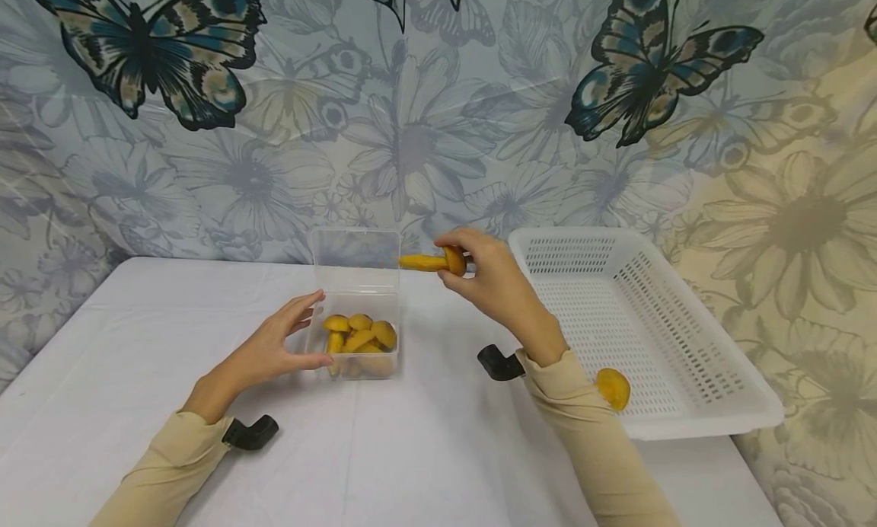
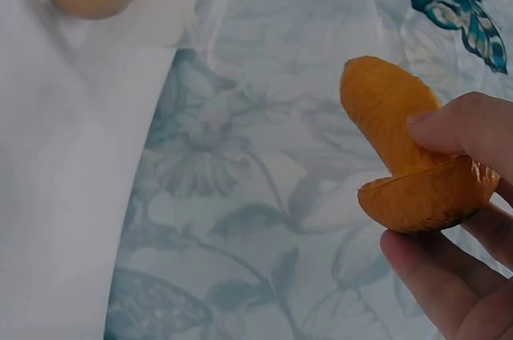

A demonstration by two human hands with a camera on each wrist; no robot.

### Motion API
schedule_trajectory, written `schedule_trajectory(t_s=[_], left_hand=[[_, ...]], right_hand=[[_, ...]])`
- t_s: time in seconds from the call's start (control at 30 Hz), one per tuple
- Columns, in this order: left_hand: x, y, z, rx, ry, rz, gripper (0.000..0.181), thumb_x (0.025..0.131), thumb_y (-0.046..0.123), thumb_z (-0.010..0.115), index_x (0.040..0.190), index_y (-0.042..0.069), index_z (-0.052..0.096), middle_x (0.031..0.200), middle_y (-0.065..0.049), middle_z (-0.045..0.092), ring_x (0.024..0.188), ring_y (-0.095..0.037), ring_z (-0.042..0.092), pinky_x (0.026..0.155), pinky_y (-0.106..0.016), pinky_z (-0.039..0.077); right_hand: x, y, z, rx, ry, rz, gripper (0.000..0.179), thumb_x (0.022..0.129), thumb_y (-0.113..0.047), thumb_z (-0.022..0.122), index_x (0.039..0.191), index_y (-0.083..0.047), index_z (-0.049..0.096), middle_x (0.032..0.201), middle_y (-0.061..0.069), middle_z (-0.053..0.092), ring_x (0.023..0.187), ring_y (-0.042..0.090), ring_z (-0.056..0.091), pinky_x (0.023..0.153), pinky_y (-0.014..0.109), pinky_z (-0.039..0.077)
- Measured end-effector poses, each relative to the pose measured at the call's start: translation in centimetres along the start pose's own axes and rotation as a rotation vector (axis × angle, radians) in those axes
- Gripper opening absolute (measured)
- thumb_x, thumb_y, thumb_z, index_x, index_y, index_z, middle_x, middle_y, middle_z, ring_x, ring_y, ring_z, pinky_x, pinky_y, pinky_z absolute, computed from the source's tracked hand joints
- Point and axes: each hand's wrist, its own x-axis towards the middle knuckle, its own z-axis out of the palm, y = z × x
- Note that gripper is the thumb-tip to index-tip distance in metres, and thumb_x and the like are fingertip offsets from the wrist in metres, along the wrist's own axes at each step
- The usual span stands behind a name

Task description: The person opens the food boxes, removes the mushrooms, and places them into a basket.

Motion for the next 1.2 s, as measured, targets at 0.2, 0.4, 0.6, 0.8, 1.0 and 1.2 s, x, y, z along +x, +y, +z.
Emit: schedule_trajectory(t_s=[0.2,0.4,0.6,0.8,1.0,1.2], left_hand=[[0.0,0.0,0.0,-0.007,-0.004,-0.004,0.104,0.078,0.044,0.084,0.158,0.014,0.024,0.158,-0.014,0.034,0.136,-0.043,0.046,0.113,-0.054,0.043],[0.0,0.0,0.1,-0.011,-0.015,-0.002,0.104,0.079,0.045,0.082,0.158,0.014,0.023,0.158,-0.015,0.033,0.137,-0.043,0.046,0.113,-0.055,0.042],[-0.1,0.0,0.1,-0.008,-0.006,-0.004,0.105,0.077,0.045,0.083,0.158,0.015,0.023,0.158,-0.014,0.033,0.137,-0.043,0.046,0.113,-0.054,0.043],[-0.1,0.0,0.0,-0.020,-0.006,-0.007,0.105,0.077,0.044,0.084,0.158,0.016,0.023,0.158,-0.014,0.033,0.137,-0.043,0.045,0.113,-0.054,0.043],[-0.1,-0.2,0.0,-0.004,-0.004,-0.007,0.104,0.078,0.045,0.083,0.158,0.015,0.023,0.158,-0.015,0.034,0.136,-0.042,0.046,0.113,-0.054,0.043],[0.0,-0.2,0.1,-0.005,-0.005,-0.008,0.103,0.079,0.045,0.082,0.158,0.015,0.024,0.157,-0.015,0.034,0.136,-0.043,0.046,0.113,-0.054,0.043]], right_hand=[[-0.8,1.0,-1.3,0.006,0.008,0.023,0.041,0.079,0.005,0.079,0.118,0.000,0.066,0.112,0.013,0.068,0.089,0.020,0.059,0.081,0.040,0.064],[-2.1,2.2,-2.6,-0.051,0.043,0.049,0.040,0.079,0.006,0.079,0.117,0.000,0.067,0.111,0.014,0.068,0.090,0.022,0.061,0.079,0.045,0.063],[-3.2,3.3,-4.0,-0.095,0.058,0.079,0.040,0.079,0.006,0.079,0.117,0.001,0.067,0.110,0.017,0.069,0.091,0.024,0.063,0.078,0.047,0.062],[-4.4,4.7,-5.2,-0.125,0.064,0.112,0.040,0.081,0.003,0.078,0.119,0.001,0.066,0.112,0.020,0.070,0.095,0.032,0.068,0.080,0.025,0.062],[-5.6,6.1,-6.2,-0.074,0.058,0.149,0.040,0.083,0.005,0.075,0.121,0.002,0.065,0.115,0.024,0.068,0.101,0.040,0.068,0.077,-0.006,0.044],[-6.6,7.2,-7.1,-0.096,0.068,0.194,0.039,0.084,0.004,0.075,0.122,0.003,0.064,0.117,0.024,0.066,0.099,-0.012,0.057,0.078,-0.005,0.045]])
